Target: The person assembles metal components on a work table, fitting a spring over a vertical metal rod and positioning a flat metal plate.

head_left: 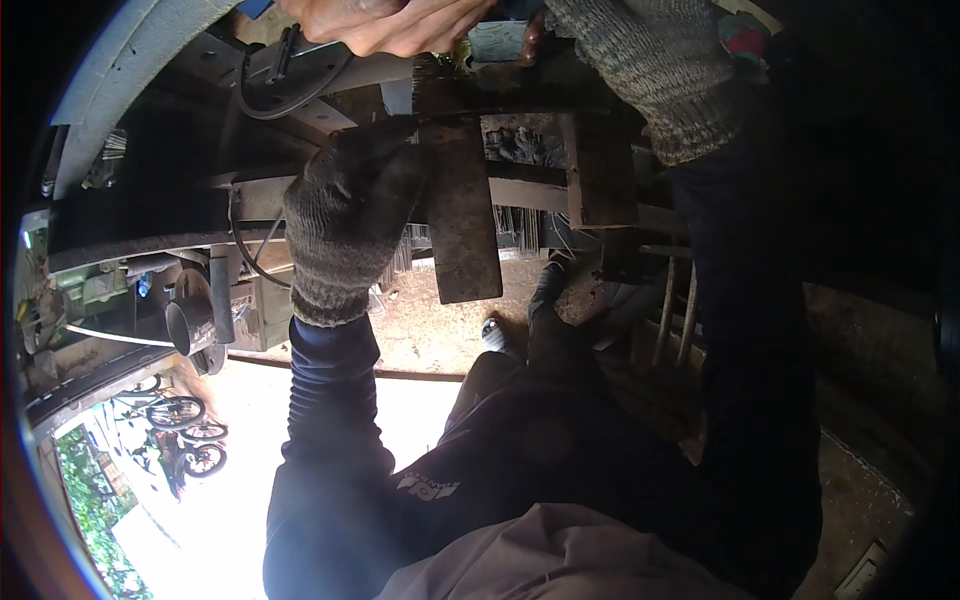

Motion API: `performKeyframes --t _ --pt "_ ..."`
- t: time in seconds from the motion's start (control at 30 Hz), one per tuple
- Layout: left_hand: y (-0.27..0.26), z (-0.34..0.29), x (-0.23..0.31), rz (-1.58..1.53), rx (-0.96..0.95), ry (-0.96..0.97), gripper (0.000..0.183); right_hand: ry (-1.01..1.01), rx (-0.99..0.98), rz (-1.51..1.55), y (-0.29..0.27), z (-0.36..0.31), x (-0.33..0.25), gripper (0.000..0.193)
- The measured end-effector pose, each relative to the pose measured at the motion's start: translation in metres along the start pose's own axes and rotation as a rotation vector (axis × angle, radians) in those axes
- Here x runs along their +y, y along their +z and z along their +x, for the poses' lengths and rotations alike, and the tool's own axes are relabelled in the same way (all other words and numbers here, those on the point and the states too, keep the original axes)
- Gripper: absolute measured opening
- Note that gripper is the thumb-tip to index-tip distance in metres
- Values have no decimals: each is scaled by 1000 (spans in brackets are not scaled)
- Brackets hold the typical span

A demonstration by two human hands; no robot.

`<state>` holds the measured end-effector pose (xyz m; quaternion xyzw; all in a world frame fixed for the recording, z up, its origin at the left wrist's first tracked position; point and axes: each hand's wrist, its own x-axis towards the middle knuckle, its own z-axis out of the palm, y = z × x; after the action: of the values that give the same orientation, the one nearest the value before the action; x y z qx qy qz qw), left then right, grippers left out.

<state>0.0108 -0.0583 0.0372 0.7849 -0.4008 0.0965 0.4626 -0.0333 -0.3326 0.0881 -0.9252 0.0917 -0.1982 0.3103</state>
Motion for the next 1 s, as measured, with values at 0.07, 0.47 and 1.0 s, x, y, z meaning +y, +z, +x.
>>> performKeyframes --t 0.07,0.47,1.0 --pt "1 7 -2 -13 38 -29 23 -13 9 11 -1 3 -1 28" --pt "7 9 -6 -38 -31 -85 22 -25 12 92 9 5 9 27" --pt "8 23 -6 -318 46 -26 23 -83 17 190 17 14 14 27"
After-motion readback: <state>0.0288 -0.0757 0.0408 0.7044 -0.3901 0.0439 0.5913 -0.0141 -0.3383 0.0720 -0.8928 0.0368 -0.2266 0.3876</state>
